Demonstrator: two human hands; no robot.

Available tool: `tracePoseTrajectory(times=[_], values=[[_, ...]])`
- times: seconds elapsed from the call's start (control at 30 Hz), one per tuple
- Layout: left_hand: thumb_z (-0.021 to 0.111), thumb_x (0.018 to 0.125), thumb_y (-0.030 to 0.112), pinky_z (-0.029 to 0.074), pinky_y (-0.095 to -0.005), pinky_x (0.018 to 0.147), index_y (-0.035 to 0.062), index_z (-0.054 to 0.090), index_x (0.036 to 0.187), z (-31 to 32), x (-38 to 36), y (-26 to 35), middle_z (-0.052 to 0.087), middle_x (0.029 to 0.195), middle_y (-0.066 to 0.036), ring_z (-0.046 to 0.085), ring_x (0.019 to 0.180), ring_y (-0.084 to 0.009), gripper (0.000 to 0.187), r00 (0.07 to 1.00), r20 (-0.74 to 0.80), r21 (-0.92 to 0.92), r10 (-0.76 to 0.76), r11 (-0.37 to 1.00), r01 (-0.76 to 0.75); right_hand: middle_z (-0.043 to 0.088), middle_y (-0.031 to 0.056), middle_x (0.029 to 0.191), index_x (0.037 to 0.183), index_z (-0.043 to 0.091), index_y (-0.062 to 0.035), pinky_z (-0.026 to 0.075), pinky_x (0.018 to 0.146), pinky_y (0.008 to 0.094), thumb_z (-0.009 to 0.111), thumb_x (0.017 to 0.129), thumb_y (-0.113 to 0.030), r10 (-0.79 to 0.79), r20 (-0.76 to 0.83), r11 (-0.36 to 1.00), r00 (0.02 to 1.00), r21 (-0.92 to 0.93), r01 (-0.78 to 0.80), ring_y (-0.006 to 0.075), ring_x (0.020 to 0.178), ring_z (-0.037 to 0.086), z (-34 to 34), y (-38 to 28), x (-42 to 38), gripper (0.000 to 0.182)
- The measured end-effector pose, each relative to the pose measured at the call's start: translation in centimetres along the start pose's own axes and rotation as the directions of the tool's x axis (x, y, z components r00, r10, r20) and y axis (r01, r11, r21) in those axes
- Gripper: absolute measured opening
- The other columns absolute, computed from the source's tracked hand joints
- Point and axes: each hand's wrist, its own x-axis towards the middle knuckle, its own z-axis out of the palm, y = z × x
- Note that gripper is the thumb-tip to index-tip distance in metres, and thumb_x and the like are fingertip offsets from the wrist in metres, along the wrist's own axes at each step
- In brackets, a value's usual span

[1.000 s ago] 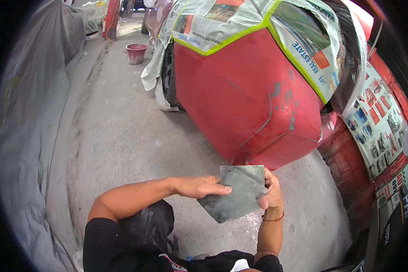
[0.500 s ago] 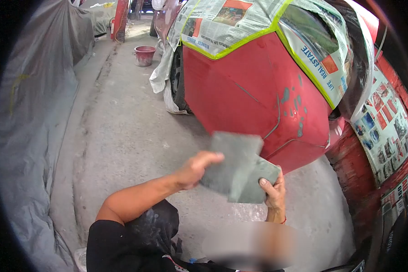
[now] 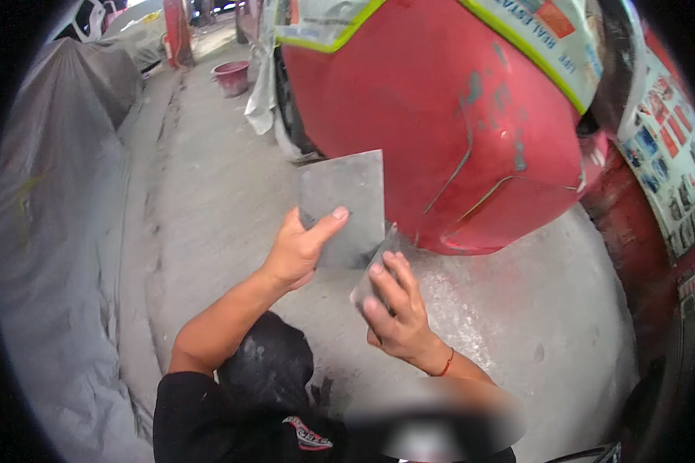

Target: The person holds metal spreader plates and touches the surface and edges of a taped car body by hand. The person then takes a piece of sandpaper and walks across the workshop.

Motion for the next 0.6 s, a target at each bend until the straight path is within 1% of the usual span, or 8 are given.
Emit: tracePoseTrajectory(times=[0.1, 0.13, 0.17, 0.3, 0.37, 0.4, 0.57, 0.6], values=[[0.065, 0.096, 0.017, 0.054, -0.0382, 0.086, 0.001, 0.058, 0.122, 0.6, -1.9, 2.1, 0.065, 0.115, -0.01, 0.065, 0.101, -0.0195, 0.032, 1.0, -0.023, 0.091, 0.012, 0.996, -0.01, 0.047, 0.0188, 0.14, 0.13, 0.061, -0.0133, 0.044, 0.104, 0.0562, 0.064, 0.075, -0.005, 0.198, -0.006, 0.978, 0.98, 0.062, -0.197, 0.0475, 0.128, 0.046, 3.5, 0.9, -2.9, 0.056], [0.065, 0.096, 0.017, 0.054, -0.0366, 0.085, 0.0005, 0.058, 0.122, 1.4, -3.3, 3.4, 0.065, 0.113, -0.009, 0.064, 0.1, -0.0181, 0.032, 0.998, -0.037, 0.059, 0.046, 0.997, -0.044, 0.049, 0.0186, 0.138, 0.131, 0.059, -0.0102, 0.046, 0.102, 0.054, 0.063, 0.075, -0.003, 0.332, 0.368, 0.943, 0.869, -0.09, -0.322, 0.0459, 0.128, 0.046, 4.0, 1.3, -4.3, 0.056], [0.065, 0.095, 0.016, 0.053, -0.0351, 0.084, -0.0001, 0.058, 0.121, 1.7, -4.2, 4.0, 0.066, 0.112, -0.009, 0.064, 0.099, -0.0167, 0.031, 0.996, -0.047, 0.032, 0.075, 0.997, -0.073, 0.051, 0.0185, 0.136, 0.131, 0.058, -0.0071, 0.047, 0.1, 0.0518, 0.063, 0.076, -0.002, 0.452, 0.656, 0.889, 0.604, -0.28, -0.362, 0.0443, 0.128, 0.047, 4.7, 1.4, -5.7, 0.056], [0.062, 0.098, 0.019, 0.052, -0.0309, 0.081, 0.0001, 0.059, 0.118, 1.0, -4.5, 2.1, 0.066, 0.106, -0.005, 0.062, 0.094, -0.0129, 0.028, 0.959, -0.089, 0.25, 0.268, 0.938, -0.239, 0.056, 0.021, 0.131, 0.134, 0.053, -0.0015, 0.048, 0.098, 0.0474, 0.06, 0.085, -0.002, 0.287, 0.723, 0.856, 0.629, 0.101, -0.507, 0.0423, 0.124, 0.052, 7.0, 2.0, -9.0, 0.05], [0.057, 0.102, 0.023, 0.049, -0.0274, 0.075, 0.0019, 0.061, 0.112, -0.3, -3.5, 1.2, 0.064, 0.097, 0.0, 0.058, 0.088, -0.0086, 0.024, 0.977, -0.063, 0.297, 0.204, 0.938, -0.176, 0.06, 0.0242, 0.127, 0.133, 0.052, 0.0013, 0.048, 0.099, 0.0451, 0.057, 0.094, -0.008, 0.464, 0.531, 0.753, 0.709, 0.186, -0.632, 0.0438, 0.118, 0.056, 6.7, 2.7, -6.9, 0.04], [0.053, 0.105, 0.028, 0.046, -0.0256, 0.069, 0.0029, 0.063, 0.106, -0.6, -3.2, 1.0, 0.06, 0.089, 0.003, 0.053, 0.082, -0.0056, 0.027, 0.975, -0.069, 0.359, 0.212, 0.917, -0.174, 0.059, 0.026, 0.13, 0.136, 0.05, 0.001, 0.046, 0.1, 0.0461, 0.054, 0.099, -0.012, 0.523, 0.639, 0.583, 0.564, 0.214, -0.783, 0.0437, 0.116, 0.059, 5.9, 3.0, -5.1, 0.04], [0.054, 0.104, 0.033, 0.045, -0.0268, 0.066, 0.0014, 0.063, 0.102, -3.1, -0.4, 0.1, 0.059, 0.082, 0.003, 0.05, 0.077, -0.0045, 0.033, 0.978, -0.069, 0.443, 0.195, 0.885, -0.146, 0.059, 0.0258, 0.13, 0.141, 0.049, -0.0006, 0.045, 0.101, 0.0426, 0.052, 0.1, -0.018, 0.34, 0.722, 0.596, 0.603, 0.331, -0.732, 0.0407, 0.116, 0.06, 5.8, 5.7, -3.5, 0.045], [0.054, 0.104, 0.034, 0.046, -0.0279, 0.066, 0.0008, 0.064, 0.102, -3.6, 0.6, 0.2, 0.06, 0.081, 0.001, 0.052, 0.077, -0.006, 0.035, 0.992, -0.067, 0.542, 0.106, 0.839, -0.053, 0.06, 0.0254, 0.128, 0.14, 0.05, -0.0005, 0.045, 0.101, 0.0423, 0.052, 0.1, -0.018, 0.315, 0.809, 0.527, 0.496, 0.286, -0.8, 0.0405, 0.115, 0.06, 5.7, 6.0, -2.6, 0.044]])
